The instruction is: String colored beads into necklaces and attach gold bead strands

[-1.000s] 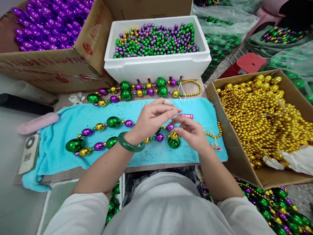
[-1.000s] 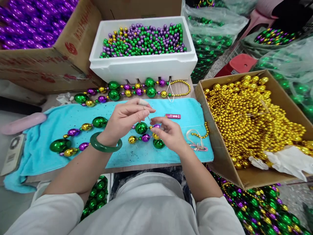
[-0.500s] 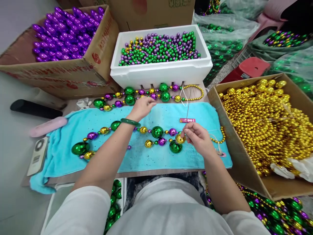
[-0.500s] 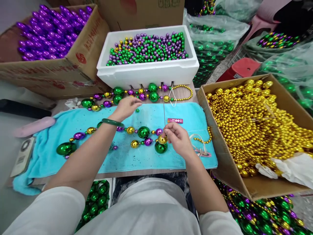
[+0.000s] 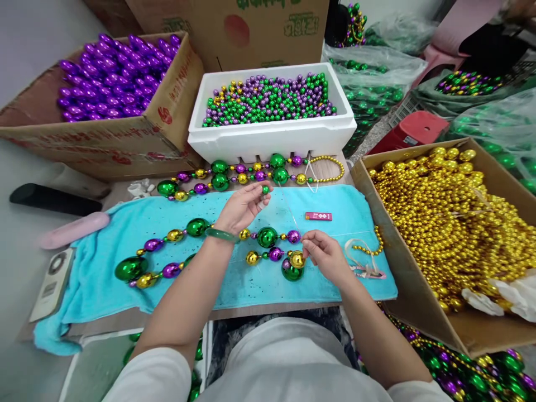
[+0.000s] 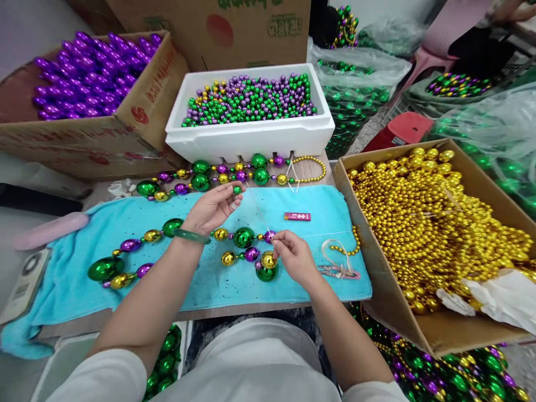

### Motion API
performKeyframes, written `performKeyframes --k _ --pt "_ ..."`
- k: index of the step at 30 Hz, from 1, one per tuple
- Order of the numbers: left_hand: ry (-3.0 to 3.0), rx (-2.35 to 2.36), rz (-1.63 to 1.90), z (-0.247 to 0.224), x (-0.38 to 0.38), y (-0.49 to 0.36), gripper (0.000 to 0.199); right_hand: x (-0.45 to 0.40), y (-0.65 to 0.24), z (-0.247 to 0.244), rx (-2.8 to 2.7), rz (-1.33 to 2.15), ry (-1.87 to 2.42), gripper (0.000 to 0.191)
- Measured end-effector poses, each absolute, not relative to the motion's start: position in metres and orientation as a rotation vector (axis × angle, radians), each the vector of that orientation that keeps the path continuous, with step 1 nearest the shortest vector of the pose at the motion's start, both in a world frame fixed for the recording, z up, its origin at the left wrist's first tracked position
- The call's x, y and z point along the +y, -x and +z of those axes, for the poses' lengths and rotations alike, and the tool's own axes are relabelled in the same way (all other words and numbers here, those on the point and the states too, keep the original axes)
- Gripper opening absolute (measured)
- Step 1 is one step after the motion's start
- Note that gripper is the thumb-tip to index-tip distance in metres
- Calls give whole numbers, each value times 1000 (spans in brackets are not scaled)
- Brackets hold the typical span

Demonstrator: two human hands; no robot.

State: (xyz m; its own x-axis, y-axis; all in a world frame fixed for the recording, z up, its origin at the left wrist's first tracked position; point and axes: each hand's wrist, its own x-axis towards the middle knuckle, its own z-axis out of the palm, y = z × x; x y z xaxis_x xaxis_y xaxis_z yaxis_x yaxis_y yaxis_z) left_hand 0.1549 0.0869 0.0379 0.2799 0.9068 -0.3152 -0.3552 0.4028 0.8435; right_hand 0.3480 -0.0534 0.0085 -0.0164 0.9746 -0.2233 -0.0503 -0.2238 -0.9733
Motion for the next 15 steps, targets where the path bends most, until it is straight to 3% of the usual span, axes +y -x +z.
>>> performKeyframes --k 15 --pt "-654 812 1076 49 76 -156 19 -53 -345 16 -1081 1480 1357 32"
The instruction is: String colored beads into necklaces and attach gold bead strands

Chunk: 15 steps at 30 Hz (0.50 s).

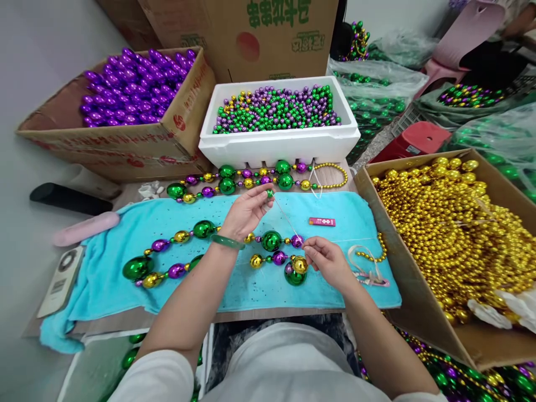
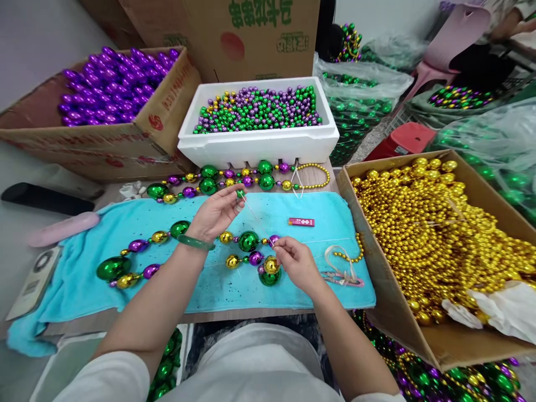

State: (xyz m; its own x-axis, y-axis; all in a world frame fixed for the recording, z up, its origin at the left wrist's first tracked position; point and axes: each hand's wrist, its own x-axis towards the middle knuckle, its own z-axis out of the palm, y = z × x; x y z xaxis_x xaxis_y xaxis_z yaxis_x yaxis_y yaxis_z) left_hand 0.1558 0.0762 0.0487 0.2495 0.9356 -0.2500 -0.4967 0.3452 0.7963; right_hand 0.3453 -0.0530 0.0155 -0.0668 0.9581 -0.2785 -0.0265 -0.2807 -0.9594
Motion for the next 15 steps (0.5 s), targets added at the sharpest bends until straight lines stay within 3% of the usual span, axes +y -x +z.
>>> performKeyframes --k 10,15 --pt "-821 848 1106 50 75 -153 22 -52 -345 15 -1107 1471 1353 29" --pt "-965 798 1159 52 74 -151 36 -53 -346 16 -1116 1475 1346 29"
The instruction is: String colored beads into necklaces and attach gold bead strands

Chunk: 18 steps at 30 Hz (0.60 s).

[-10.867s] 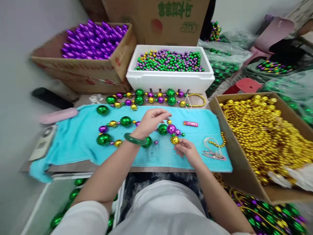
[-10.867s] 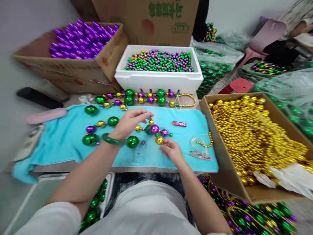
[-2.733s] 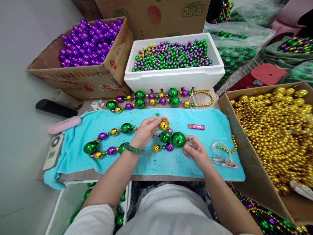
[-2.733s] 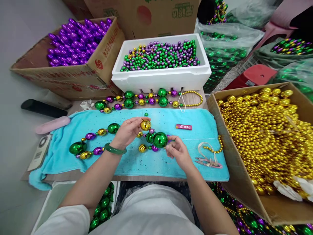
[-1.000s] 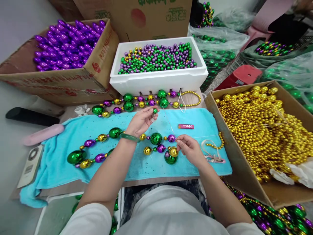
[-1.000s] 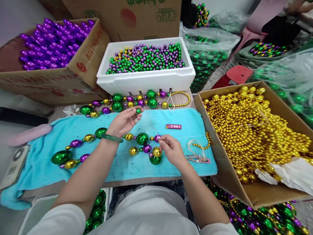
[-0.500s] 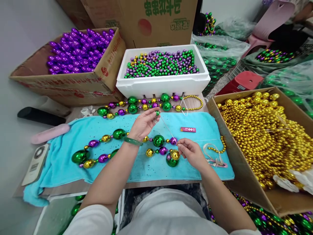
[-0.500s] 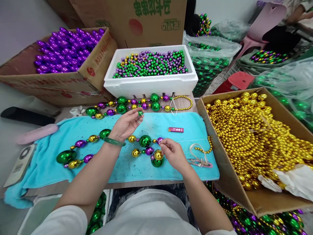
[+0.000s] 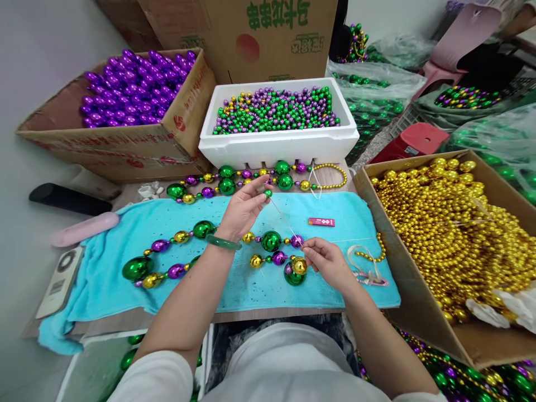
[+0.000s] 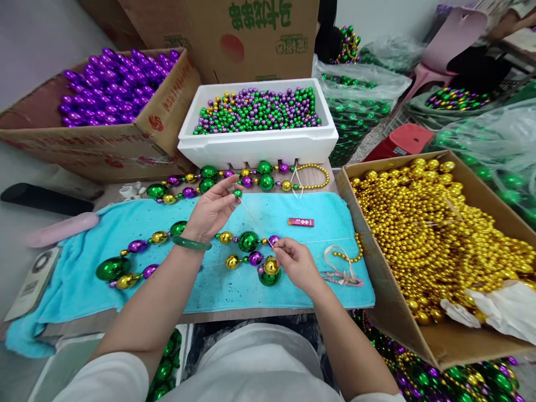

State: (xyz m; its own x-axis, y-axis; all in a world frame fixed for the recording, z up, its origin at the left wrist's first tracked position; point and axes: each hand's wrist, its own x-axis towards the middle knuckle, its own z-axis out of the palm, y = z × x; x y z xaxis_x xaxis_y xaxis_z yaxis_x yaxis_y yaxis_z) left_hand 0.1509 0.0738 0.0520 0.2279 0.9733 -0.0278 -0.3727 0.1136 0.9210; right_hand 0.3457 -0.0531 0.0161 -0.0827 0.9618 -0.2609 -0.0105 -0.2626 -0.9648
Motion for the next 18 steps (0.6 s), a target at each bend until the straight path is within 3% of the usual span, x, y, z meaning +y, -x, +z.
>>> performKeyframes --k 11,15,18 --pt "-945 769 1050 67 68 -149 63 -52 -348 20 -1125 1457 1345 29" --pt "-1000 809 909 63 54 -160 25 -50 -345 25 -1104 1460 1325 31" --pt "-1125 853 839 63 41 -171 16 -51 -349 27 -1084 1478 1321 34"
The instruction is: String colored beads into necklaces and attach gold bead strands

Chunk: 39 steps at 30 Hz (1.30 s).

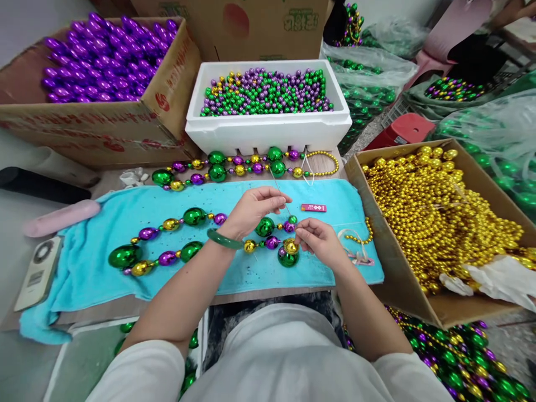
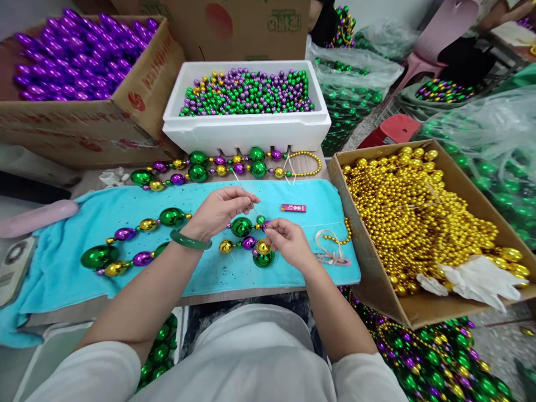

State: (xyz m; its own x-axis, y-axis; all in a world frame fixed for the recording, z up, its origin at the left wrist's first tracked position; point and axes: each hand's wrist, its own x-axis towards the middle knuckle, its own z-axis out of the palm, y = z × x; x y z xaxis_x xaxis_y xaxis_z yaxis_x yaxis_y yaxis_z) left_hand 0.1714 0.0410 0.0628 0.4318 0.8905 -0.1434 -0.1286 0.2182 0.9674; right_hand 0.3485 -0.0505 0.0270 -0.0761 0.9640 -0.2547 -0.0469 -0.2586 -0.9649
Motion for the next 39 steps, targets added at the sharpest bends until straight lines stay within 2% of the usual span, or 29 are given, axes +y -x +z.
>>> performKeyframes --k 5,10,13,17,21,25,31,35,39 --pt "-1341 848 930 85 25 -184 7 -54 -361 42 -1111 1350 1296 40" --pt "-1319 809 1013 115 13 -195 2 -57 -353 58 -1237 1301 1231 26" --pt "-1214 800 1101 119 10 -198 5 -60 -347 63 -1275 1262 1243 25" --pt "-1285 736 1023 99 8 -192 25 -64 -352 70 -1252 1147 1261 26" --pt "-1630 681 711 55 -2 -186 48 -66 -360 78 -1252 1068 1276 29" --pt "-1868 720 662 13 -15 -195 69 -68 -360 91 -1271 1058 1252 30" --pt "-2069 851 609 -6 -26 -193 50 -73 -369 138 -1285 815 1120 24" --pt "-2184 921 609 4 -38 -159 56 -71 -385 161 -1206 698 886 12" --pt "-2253 1106 575 13 -54 -117 54 -62 -386 157 -1166 756 891 8"
